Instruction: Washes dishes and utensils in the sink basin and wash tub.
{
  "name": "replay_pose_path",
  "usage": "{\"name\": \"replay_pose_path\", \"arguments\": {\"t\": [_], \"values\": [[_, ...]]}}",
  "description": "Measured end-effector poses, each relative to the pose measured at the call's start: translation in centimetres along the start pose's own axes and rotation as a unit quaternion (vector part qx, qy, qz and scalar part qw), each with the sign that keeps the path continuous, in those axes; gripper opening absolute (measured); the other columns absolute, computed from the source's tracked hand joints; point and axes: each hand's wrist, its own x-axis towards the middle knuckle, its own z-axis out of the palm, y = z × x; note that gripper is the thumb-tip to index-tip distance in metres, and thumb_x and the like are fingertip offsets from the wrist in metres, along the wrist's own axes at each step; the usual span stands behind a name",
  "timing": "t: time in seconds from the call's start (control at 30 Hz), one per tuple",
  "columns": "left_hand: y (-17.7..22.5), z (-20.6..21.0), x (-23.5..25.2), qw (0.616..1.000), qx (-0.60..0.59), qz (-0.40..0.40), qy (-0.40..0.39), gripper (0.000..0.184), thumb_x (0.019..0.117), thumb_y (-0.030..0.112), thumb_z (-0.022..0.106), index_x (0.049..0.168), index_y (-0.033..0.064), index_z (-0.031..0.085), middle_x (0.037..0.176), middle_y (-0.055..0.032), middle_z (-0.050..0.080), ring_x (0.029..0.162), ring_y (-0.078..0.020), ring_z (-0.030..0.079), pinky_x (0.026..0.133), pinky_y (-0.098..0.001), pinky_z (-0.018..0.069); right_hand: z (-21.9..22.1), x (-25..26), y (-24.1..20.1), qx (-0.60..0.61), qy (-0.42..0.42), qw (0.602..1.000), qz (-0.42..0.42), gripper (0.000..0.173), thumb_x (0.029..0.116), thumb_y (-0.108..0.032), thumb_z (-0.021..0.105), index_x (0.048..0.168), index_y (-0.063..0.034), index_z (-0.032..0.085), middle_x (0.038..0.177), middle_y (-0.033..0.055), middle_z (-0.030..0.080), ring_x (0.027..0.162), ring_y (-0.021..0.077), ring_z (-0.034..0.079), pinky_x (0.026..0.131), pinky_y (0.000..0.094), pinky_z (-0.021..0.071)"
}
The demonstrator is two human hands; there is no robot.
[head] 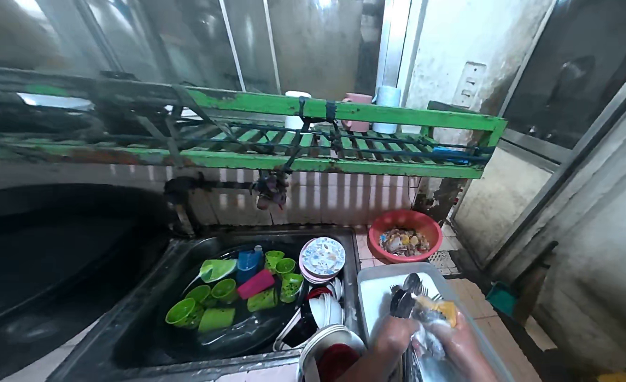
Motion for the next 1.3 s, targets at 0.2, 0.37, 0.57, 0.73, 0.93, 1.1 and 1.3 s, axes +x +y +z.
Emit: {"name": "replay_pose_path", "arguments": {"t": [0.2, 0.37, 0.57, 0.73, 0.93, 1.1, 1.3], "values": [[-0.3, 0.4, 0.5, 0.999, 0.018, -0.029, 0.030, 0.008, 0.0990, 0.006, 0.062, 0.093, 0.0031, 0.057, 0.064, -0.0013, 0.054, 0.045, -0.0097, 0.052, 0.046, -0.0247, 0.0505, -1.1, 2.6, -1.5, -0.165, -0.003, 0.986, -0.007, 0.061, 0.0882, -0.017, 0.079, 0.141, 0.0012, 0.054, 0.131, 0.0231, 0.063, 0.120, 0.0315, 0.062, 0.105, 0.0493, 0.0485], [0.0, -0.2, 0.5, 0.999, 0.002, -0.028, 0.034, 0.012, 0.1016, 0.008, 0.060, 0.091, 0.0027, 0.060, 0.062, -0.0002, 0.055, 0.045, -0.0096, 0.053, 0.046, -0.0248, 0.0509, 0.7, 0.7, 0.4, -0.153, -0.057, 0.984, -0.075, 0.069, 0.0851, -0.026, 0.080, 0.139, 0.0049, 0.051, 0.123, 0.0202, 0.067, 0.116, 0.0256, 0.066, 0.104, 0.0430, 0.0513], [-0.1, 0.1, 1.1, 0.997, 0.012, -0.065, 0.038, 0.009, 0.1008, 0.009, 0.061, 0.094, 0.0034, 0.059, 0.065, -0.0009, 0.054, 0.045, -0.0098, 0.052, 0.044, -0.0251, 0.0500, -3.3, 5.4, -1.2, -0.086, 0.091, 0.991, -0.045, 0.056, 0.0936, -0.016, 0.073, 0.141, 0.0036, 0.051, 0.125, 0.0261, 0.064, 0.111, 0.0343, 0.065, 0.098, 0.0529, 0.0522], [0.0, 0.4, 0.5, 0.997, -0.063, -0.031, -0.044, 0.006, 0.1032, 0.007, 0.058, 0.104, 0.0011, 0.057, 0.068, -0.0035, 0.057, 0.050, -0.0128, 0.057, 0.049, -0.0271, 0.0546, -3.1, 3.8, -1.8, -0.014, 0.026, 0.999, -0.017, 0.059, 0.0959, -0.035, 0.065, 0.140, 0.0000, 0.048, 0.113, 0.0169, 0.067, 0.095, 0.0217, 0.069, 0.084, 0.0421, 0.0594], [0.3, 0.1, -0.1, 0.998, -0.005, -0.006, -0.063, 0.015, 0.1043, 0.009, 0.058, 0.116, -0.0001, 0.056, 0.077, -0.0040, 0.060, 0.056, -0.0102, 0.058, 0.055, -0.0243, 0.0536, -3.5, 2.9, -3.7, -0.136, 0.107, 0.983, -0.061, 0.045, 0.1003, -0.028, 0.066, 0.125, 0.0089, 0.061, 0.111, 0.0266, 0.068, 0.103, 0.0351, 0.067, 0.095, 0.0554, 0.0514], [-0.3, 0.0, 0.8, 0.999, -0.025, 0.029, -0.021, 0.007, 0.1018, 0.008, 0.062, 0.100, 0.0016, 0.058, 0.066, 0.0008, 0.054, 0.052, -0.0074, 0.054, 0.053, -0.0218, 0.0508, -2.2, 4.0, -2.7, 0.042, 0.139, 0.987, -0.072, 0.038, 0.1057, -0.025, 0.055, 0.129, 0.0050, 0.054, 0.096, 0.0145, 0.067, 0.080, 0.0189, 0.068, 0.074, 0.0403, 0.0596], [-0.2, -1.0, 0.2, 0.991, -0.076, 0.110, -0.014, 0.016, 0.1053, 0.014, 0.057, 0.105, 0.0006, 0.066, 0.082, -0.0027, 0.066, 0.070, -0.0100, 0.063, 0.069, -0.0257, 0.0554, 0.3, 2.0, -1.0, -0.040, 0.037, 0.998, -0.020, 0.049, 0.0993, -0.028, 0.062, 0.136, 0.0032, 0.054, 0.113, 0.0182, 0.069, 0.100, 0.0232, 0.069, 0.090, 0.0448, 0.0574]]}}
